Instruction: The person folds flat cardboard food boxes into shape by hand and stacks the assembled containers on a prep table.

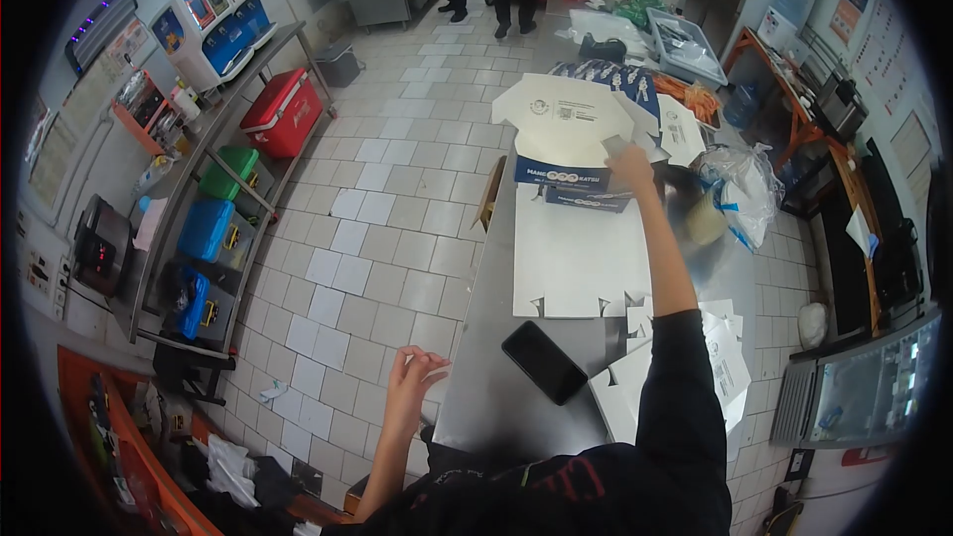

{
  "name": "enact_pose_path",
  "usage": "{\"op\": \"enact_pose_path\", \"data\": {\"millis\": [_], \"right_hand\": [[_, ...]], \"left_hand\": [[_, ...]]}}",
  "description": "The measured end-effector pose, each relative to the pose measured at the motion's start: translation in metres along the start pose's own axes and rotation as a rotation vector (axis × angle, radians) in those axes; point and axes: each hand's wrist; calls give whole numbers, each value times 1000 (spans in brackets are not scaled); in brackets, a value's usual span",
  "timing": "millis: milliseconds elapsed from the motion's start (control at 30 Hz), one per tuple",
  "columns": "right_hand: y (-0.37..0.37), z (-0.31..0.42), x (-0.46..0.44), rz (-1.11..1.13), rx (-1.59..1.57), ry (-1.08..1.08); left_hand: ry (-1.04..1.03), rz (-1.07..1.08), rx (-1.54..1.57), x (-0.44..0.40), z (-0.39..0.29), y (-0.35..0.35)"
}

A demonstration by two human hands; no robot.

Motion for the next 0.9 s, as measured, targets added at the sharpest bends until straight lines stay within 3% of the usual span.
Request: {"op": "enact_pose_path", "data": {"millis": [33, 100, 133, 200, 333, 433, 500, 567, 667, 700, 733, 767, 800, 900], "right_hand": [[-6, -9, -8, 0, 0, -2], [-11, -15, -15, -214, 126, 300], [-7, -12, -15, -215, 125, 303], [4, -7, -13, -285, 103, 176], [-11, -38, -9, -229, 200, 174], [-9, -39, 12, -248, 251, -2], [13, -20, 42, -463, 100, -35], [47, -4, 103, -285, -4, 45], [78, 6, 237, 300, 122, -16], [63, -14, 293, 385, 182, -5], [40, -44, 348, 588, 148, -107], [55, -15, 394, 732, 313, -178], [59, -9, 420, 855, 288, -261], [51, -8, 478, 477, 194, -49]], "left_hand": [[1, 1, -1, 0, 0, -1], [11, 19, -5, -1, -2, -3], [8, 19, -4, -1, -3, -4], [14, 11, -7, 1, -5, -7], [37, 10, -23, 1, -1, -4], [66, 38, -35, 3, -2, -2], [29, 27, -46, 7, -5, -4], [14, 39, -67, 9, -5, 1], [12, 37, -95, 12, 3, 8], [7, 12, -119, 12, 5, 10], [20, 28, -116, 11, 9, 12], [55, 45, -124, 10, 13, 13], [87, 59, -129, 11, 17, 13], [141, 144, -150, 13, 25, 0]]}}
Point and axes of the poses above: each hand's wrist, its own x-axis away from the middle knuckle, its own y-axis out of the back of the hand, z = x × y, and after that the axes turned 7 degrees about y, right-handed
